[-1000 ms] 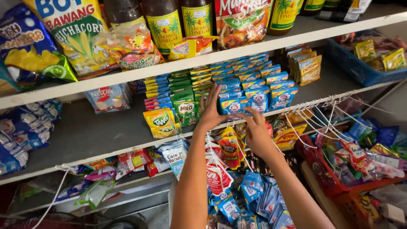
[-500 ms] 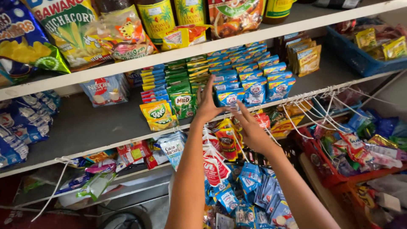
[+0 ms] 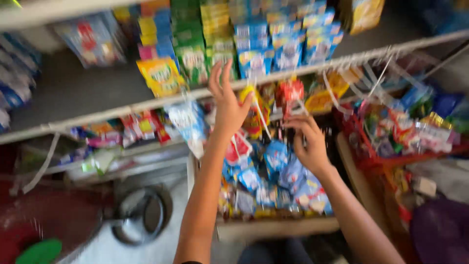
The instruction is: The person is stocking shelves with various drink mix and detergent sachets from a cardboard box.
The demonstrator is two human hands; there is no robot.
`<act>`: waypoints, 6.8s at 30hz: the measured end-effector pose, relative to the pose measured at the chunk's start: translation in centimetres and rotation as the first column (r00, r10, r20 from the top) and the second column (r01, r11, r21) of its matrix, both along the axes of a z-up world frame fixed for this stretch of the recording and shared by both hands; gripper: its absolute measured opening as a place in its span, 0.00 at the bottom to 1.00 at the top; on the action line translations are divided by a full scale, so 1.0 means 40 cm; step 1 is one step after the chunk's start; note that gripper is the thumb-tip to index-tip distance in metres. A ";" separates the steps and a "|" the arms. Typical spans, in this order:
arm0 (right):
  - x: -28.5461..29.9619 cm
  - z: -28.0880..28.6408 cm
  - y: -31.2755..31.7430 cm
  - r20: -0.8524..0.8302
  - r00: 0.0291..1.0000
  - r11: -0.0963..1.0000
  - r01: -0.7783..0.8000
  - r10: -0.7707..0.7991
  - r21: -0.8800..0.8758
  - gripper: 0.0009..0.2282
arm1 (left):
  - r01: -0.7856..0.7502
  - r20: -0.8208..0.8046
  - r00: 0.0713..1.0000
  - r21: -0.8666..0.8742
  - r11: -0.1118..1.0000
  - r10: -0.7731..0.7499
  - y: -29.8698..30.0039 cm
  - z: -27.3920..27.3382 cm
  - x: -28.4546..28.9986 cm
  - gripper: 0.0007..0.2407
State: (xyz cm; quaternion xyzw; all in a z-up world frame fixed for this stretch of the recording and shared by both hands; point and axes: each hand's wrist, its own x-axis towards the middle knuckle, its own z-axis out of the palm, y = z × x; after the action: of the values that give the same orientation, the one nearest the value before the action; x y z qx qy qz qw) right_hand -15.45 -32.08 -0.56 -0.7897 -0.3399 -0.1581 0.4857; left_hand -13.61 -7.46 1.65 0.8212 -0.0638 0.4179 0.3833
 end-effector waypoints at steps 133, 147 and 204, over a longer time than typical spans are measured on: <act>-0.136 -0.393 -0.292 -0.754 0.383 0.713 0.276 0.534 0.645 0.17 | -0.032 -0.326 0.931 -0.522 0.853 -0.165 -0.568 -0.209 -0.337 0.24; -0.175 -0.315 -0.264 -0.774 0.625 0.959 0.150 0.097 0.241 0.25 | 0.000 -0.238 0.859 -0.886 0.464 -0.454 -0.509 -0.307 -0.329 0.32; 0.439 0.202 -0.084 -0.444 0.861 0.900 -0.035 0.248 0.435 0.36 | 0.015 -0.215 0.972 0.464 0.886 0.096 -0.143 0.074 0.344 0.17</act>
State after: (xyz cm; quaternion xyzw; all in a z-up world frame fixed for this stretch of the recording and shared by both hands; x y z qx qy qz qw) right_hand 2.11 -35.44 7.50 -0.6554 -0.2232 0.0159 0.7213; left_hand 0.15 -13.19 4.62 0.9329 -0.0992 0.3001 0.1726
